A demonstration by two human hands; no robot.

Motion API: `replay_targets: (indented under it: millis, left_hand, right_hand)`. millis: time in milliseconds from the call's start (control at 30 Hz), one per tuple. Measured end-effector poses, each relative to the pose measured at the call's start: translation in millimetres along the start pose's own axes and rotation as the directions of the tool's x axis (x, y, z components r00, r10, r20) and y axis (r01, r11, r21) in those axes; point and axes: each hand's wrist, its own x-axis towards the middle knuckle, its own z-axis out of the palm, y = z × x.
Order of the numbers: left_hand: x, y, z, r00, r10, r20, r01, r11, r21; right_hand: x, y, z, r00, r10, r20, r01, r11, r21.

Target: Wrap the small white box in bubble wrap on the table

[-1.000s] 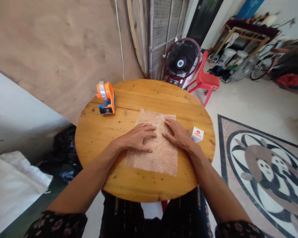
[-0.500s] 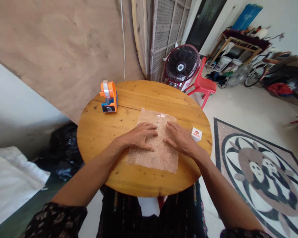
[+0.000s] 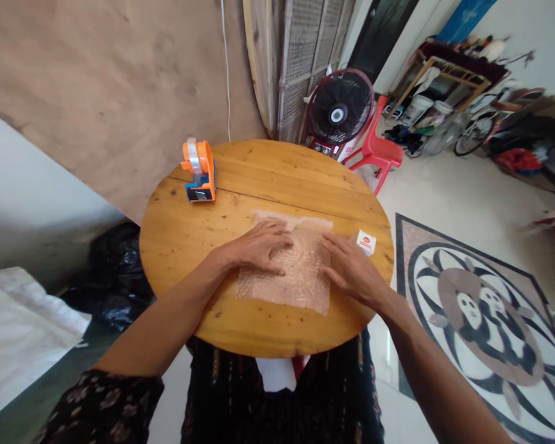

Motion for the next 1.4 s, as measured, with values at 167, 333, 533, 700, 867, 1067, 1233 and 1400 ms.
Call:
replay_targets:
  millis: [167, 333, 533, 700, 867, 1067, 1233, 1400]
  left_hand:
    - [-0.1, 0.8, -0.8, 1.0, -0.001, 0.018, 0.001, 1.0, -0.005]
    - [-1.8, -0.5, 1.9, 1.0, 0.005, -0.015, -0.005, 1.0, -0.018]
    - [-1.7, 0.5, 1.0, 1.0, -0.005, 0.0, 0.005, 1.0, -0.008]
    - [-0.9, 2.2, 0.4, 1.0, -0.016, -0.002, 0.016, 1.0, 0.01]
    - [-1.1, 3.5, 0.6, 1.0, -0.01, -0.025, 0.011, 1.0, 0.003]
    - [-2.0, 2.8, -0.3, 0.999, 0.013, -0.049, -0.016, 0.998, -0.066]
    - [-3.2, 5.8, -5.3, 0.998, -0.008, -0.065, -0.002, 0.989, -0.145]
    - [-5.3, 1.4, -6.8, 0.998, 0.028, -0.054, -0.038, 0.979, -0.202]
  right_hand:
    - [-8.8, 31.5, -17.5, 0.967, 0.212, -0.141, -0.229, 0.967, -0.115]
    - [-10.6, 63.4, -8.5, 0.922, 0.387, 0.027, -0.387, 0.922, -0.007]
    - [-34.2, 23.8, -51.1, 0.874, 0.478, -0.084, -0.418, 0.83, 0.37]
    - [-17.7, -44.3, -80.4, 0.985, -0.087, 0.151, -0.015, 0.823, 0.568]
    - [31.8, -56.6, -38.7, 0.955, -0.213, 0.206, 0.033, 0.768, 0.64]
    - [55.1, -33.1, 3.8, 0.994, -0.058, 0.089, 0.007, 0.869, 0.494]
    - [54.3, -37.2, 14.1, 0.997, 0.009, 0.08, -0.041, 0.911, 0.411]
    - [54.1, -43.0, 20.4, 0.997, 0.001, 0.078, -0.03, 0.928, 0.373]
